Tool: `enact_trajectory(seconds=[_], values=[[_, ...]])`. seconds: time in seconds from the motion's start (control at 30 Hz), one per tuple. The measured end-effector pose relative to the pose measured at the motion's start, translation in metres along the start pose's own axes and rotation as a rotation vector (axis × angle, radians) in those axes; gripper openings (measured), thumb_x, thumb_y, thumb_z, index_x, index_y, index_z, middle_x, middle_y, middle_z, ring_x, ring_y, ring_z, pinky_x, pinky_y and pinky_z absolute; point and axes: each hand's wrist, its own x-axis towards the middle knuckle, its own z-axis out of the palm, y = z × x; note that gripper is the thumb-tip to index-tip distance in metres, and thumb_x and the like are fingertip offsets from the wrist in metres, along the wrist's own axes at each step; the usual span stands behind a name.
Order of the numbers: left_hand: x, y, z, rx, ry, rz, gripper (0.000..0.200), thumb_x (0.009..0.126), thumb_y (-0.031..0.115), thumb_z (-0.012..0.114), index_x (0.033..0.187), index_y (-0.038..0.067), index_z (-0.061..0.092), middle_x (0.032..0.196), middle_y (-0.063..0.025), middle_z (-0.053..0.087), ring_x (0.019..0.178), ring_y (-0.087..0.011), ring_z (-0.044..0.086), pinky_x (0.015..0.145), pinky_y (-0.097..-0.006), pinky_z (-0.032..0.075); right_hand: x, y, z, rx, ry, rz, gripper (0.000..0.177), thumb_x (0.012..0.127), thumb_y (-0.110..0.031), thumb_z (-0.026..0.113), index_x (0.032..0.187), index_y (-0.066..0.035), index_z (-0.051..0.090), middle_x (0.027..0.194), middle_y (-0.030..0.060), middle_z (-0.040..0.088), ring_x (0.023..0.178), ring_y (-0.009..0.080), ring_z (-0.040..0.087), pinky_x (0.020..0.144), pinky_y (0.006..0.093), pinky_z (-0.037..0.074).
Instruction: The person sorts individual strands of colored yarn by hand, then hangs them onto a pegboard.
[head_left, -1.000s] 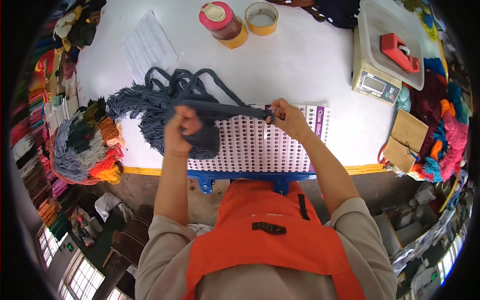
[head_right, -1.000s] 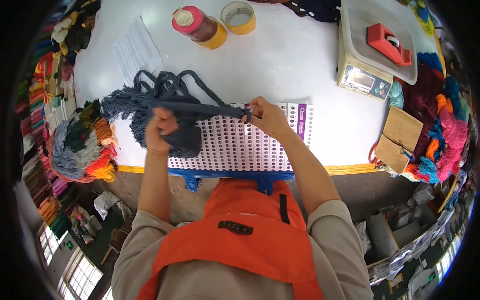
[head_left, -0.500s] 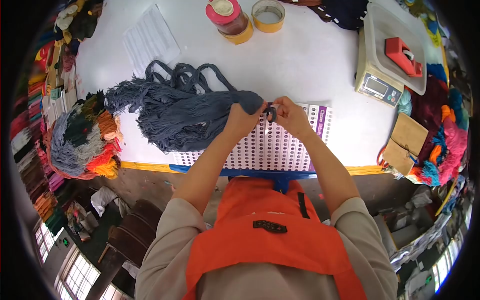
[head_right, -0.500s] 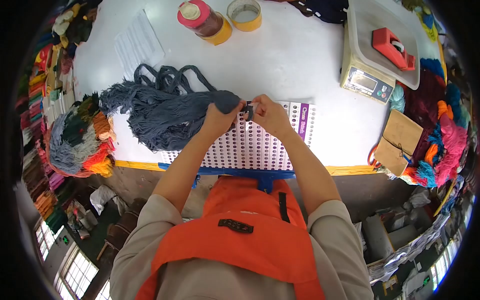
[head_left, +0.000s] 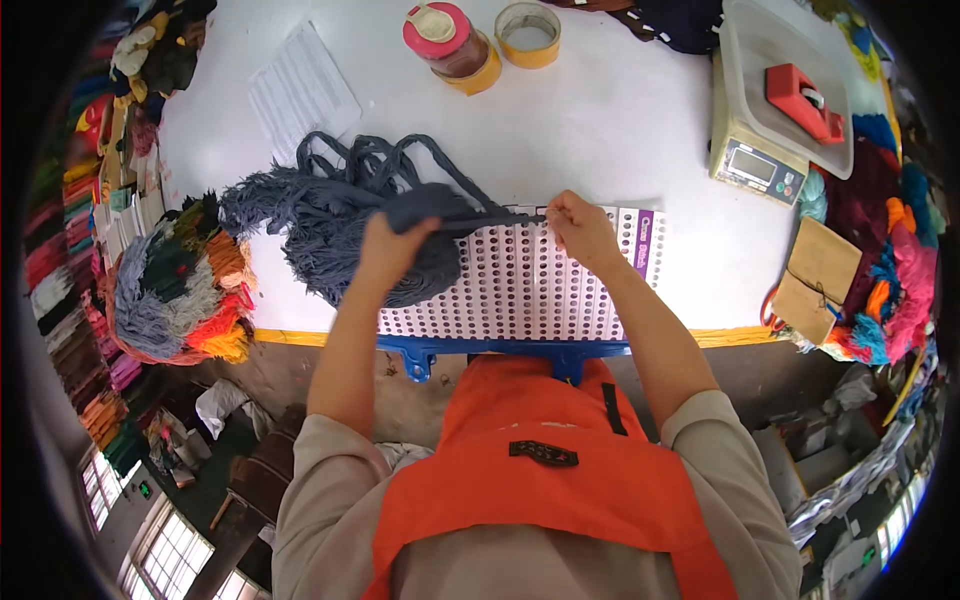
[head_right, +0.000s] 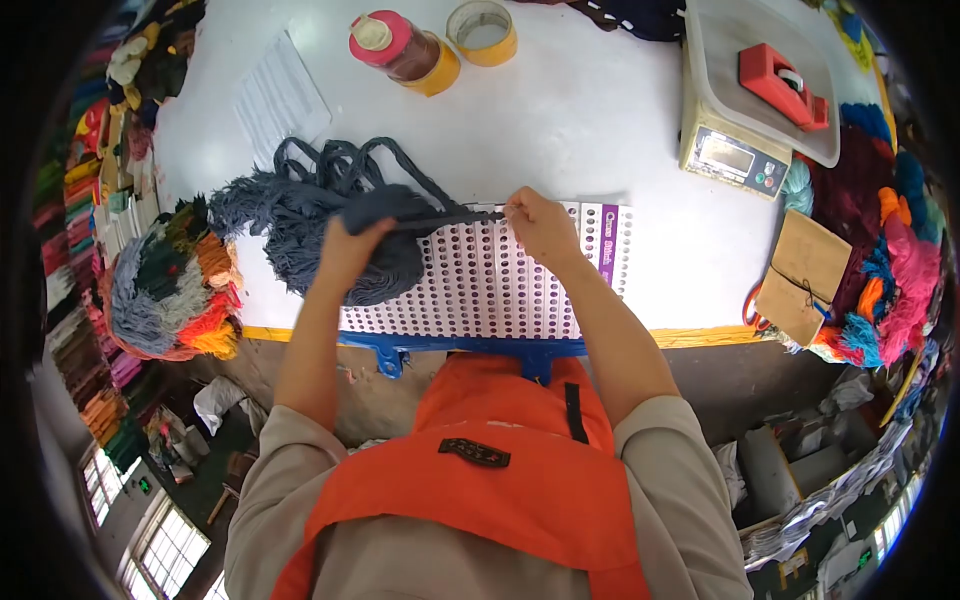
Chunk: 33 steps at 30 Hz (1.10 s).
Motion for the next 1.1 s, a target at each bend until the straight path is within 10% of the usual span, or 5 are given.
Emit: enact_trajectory(seconds=[0.17, 0.3, 0.6, 0.83, 1.1], values=[[0.011, 0.008, -0.086, -0.808, 0.247, -0.156, 0.032, 0.098, 0.031, 0.059, 0.110, 0.002, 0.067, 0.088, -0.0056, 0.068, 0.065, -0.0085, 0.054, 0.058, -0.0218, 0.040, -0.001, 0.004, 0.003, -0.066, 0.005, -0.025, 0.017, 0.097, -0.020, 0.053, 0.099, -0.005, 0.061, 0.064, 0.0050, 0.062, 0.054, 0.0129, 0.059, 0.056, 0.0320, 0.048], [-0.024, 0.040, -0.118, -0.734, 0.060, 0.014, 0.054, 0.103, 0.037, 0.047, 0.142, 0.000, 0.039, 0.143, -0.0171, 0.050, 0.128, -0.0278, 0.053, 0.086, -0.0305, 0.048, 0.000, 0.012, 0.008, -0.022, 0.020, -0.098, 0.017, 0.096, -0.019, 0.053, 0.102, -0.006, 0.060, 0.065, 0.0044, 0.063, 0.054, 0.0139, 0.059, 0.056, 0.0299, 0.049], [-0.112, 0.078, -0.069, -1.134, -0.100, -0.031, 0.031, 0.098, 0.027, 0.059, 0.106, -0.003, 0.060, 0.121, -0.0252, 0.063, 0.114, -0.0360, 0.062, 0.096, -0.0447, 0.052, -0.033, -0.007, 0.044, -0.091, 0.263, -0.298, 0.059, 0.087, -0.015, 0.068, 0.136, -0.007, 0.036, 0.086, 0.0054, 0.063, 0.065, 0.0166, 0.062, 0.060, 0.0317, 0.050], [-0.167, 0.094, -0.100, -1.176, -0.254, 0.161, 0.074, 0.097, 0.049, 0.050, 0.146, -0.004, 0.033, 0.155, -0.0160, 0.033, 0.144, -0.0307, 0.031, 0.113, -0.0449, 0.035, -0.179, -0.178, 0.105, 0.594, -0.090, -0.305, 0.019, 0.092, -0.008, 0.065, 0.109, -0.005, 0.059, 0.095, 0.0011, 0.061, 0.075, 0.0065, 0.057, 0.069, 0.0253, 0.054], [-0.225, 0.113, -0.124, -1.024, -0.182, 0.243, 0.045, 0.094, 0.020, 0.064, 0.130, -0.006, 0.055, 0.129, -0.0148, 0.060, 0.120, -0.0225, 0.057, 0.105, -0.0345, 0.043, -0.244, -0.223, 0.141, 0.505, -0.175, -0.430, 0.011, 0.091, -0.011, 0.068, 0.100, -0.005, 0.066, 0.091, -0.0003, 0.066, 0.071, 0.0041, 0.055, 0.058, 0.0191, 0.042]])
